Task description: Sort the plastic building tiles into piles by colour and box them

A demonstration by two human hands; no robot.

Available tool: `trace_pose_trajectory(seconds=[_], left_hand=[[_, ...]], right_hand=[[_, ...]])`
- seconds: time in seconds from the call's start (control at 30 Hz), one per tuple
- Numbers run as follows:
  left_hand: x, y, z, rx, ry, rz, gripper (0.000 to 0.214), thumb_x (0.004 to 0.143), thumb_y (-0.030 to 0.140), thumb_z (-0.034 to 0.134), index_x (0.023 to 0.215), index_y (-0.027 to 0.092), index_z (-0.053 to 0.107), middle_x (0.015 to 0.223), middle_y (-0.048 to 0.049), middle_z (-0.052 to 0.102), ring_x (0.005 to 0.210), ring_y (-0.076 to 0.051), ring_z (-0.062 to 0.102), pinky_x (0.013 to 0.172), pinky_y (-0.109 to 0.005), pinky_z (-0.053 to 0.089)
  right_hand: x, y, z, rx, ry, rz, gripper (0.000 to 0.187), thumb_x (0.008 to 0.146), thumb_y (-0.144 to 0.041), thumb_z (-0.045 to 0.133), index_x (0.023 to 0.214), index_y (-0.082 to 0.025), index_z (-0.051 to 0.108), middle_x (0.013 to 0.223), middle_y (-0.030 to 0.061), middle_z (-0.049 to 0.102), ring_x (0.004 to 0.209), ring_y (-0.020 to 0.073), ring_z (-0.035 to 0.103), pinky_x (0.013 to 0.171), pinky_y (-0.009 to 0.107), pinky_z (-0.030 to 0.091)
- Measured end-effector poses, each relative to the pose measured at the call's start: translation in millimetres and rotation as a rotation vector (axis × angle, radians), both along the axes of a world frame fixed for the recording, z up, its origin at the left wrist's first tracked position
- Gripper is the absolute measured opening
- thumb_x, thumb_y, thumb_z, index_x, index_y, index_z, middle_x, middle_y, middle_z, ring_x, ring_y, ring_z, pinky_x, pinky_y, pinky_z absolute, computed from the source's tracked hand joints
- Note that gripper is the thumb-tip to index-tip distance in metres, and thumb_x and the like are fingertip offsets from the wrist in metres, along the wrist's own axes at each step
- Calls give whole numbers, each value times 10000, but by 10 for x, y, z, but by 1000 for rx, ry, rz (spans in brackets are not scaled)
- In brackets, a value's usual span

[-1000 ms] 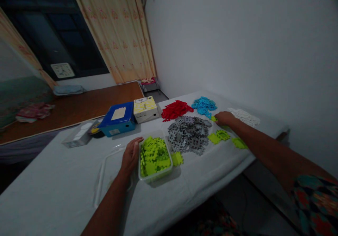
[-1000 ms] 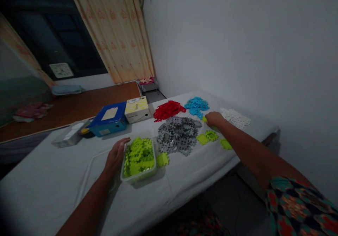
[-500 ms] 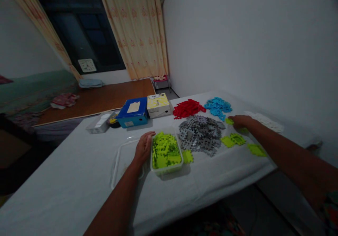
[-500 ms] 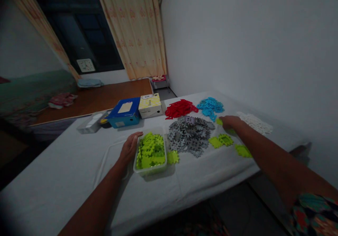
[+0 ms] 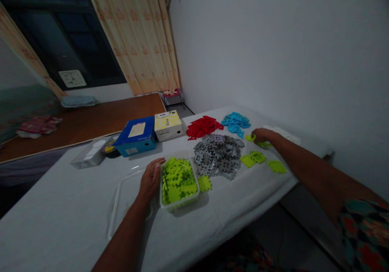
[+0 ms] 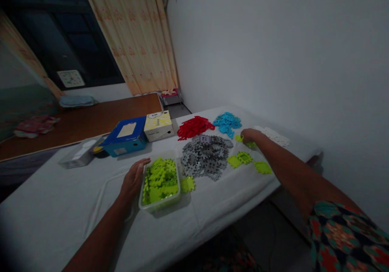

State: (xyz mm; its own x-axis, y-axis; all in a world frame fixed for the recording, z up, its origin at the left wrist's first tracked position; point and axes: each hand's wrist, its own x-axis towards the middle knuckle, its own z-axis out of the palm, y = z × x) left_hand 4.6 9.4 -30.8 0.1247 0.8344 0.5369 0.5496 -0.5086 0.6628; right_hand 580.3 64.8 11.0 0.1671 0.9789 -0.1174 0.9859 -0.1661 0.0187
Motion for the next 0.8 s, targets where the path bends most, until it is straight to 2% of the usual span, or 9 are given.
trace_pose_trajectory(seconds=[0.1,0.2,0.3,0.37,0.43,0.5,0.6,0.7,0.8], left_hand=[[2,22,-13,2,-5,-8,475,982,513,345,1116,201,677,1209,-103,670,1183,-248,593,1075,-463,430],[31,25,-2,17,-5,-7,483,984,509,339,1097,192,685,1189,-111,676,1173,-248,596,1075,-463,425],[67,-4,29,28,-10,-4,507,981,527,326,1076,191,693,1159,-116,686,1151,-248,607,1065,-462,433],[81,-31,45,26,-4,-4,519,982,533,313,1075,194,694,1160,-118,687,1145,-247,610,1057,-466,440],[85,-55,52,24,6,-2,518,987,524,305,1083,195,692,1175,-120,683,1151,-246,604,1052,-472,442],[84,-72,51,28,10,2,505,991,511,308,1089,197,691,1182,-120,680,1158,-244,599,1049,-474,444],[84,-82,41,47,11,-11,498,993,503,311,1091,198,692,1167,-117,685,1150,-240,600,1046,-464,446],[90,-79,33,62,8,-24,490,995,495,313,1096,199,690,1168,-113,684,1150,-234,598,1049,-451,446],[100,-79,42,68,3,-23,475,1000,475,314,1111,202,688,1181,-110,679,1157,-229,591,1056,-455,440]], right_hand=[[-35,-70,307,5,43,-24,328,710,-291,705,1010,-163,749,1016,127,730,929,275,673,799,347,525],[-462,-172,647,130,350,44,406,799,-440,640,1095,-168,699,956,106,721,789,218,656,695,310,525],[-1429,-366,791,290,878,240,468,756,-546,674,1063,-193,669,870,60,699,664,171,603,574,280,499],[-2198,-541,731,266,1110,369,430,746,-547,688,1009,-208,660,820,27,681,650,157,588,550,264,489],[-2864,-687,586,183,1224,447,379,755,-520,684,983,-219,653,787,0,657,638,143,572,539,251,481],[-3311,-737,422,156,1238,499,331,787,-492,654,974,-219,650,796,-5,650,682,148,581,589,267,501],[-3558,-623,269,253,1153,531,303,827,-471,619,981,-212,648,928,23,673,872,182,612,806,337,513],[-3522,-464,253,241,1093,550,358,884,-535,537,975,-208,651,1014,56,678,1001,220,608,953,400,461],[-3467,-453,260,239,1142,516,413,957,-543,393,1052,-235,652,1158,73,664,1158,240,561,1039,435,410]])
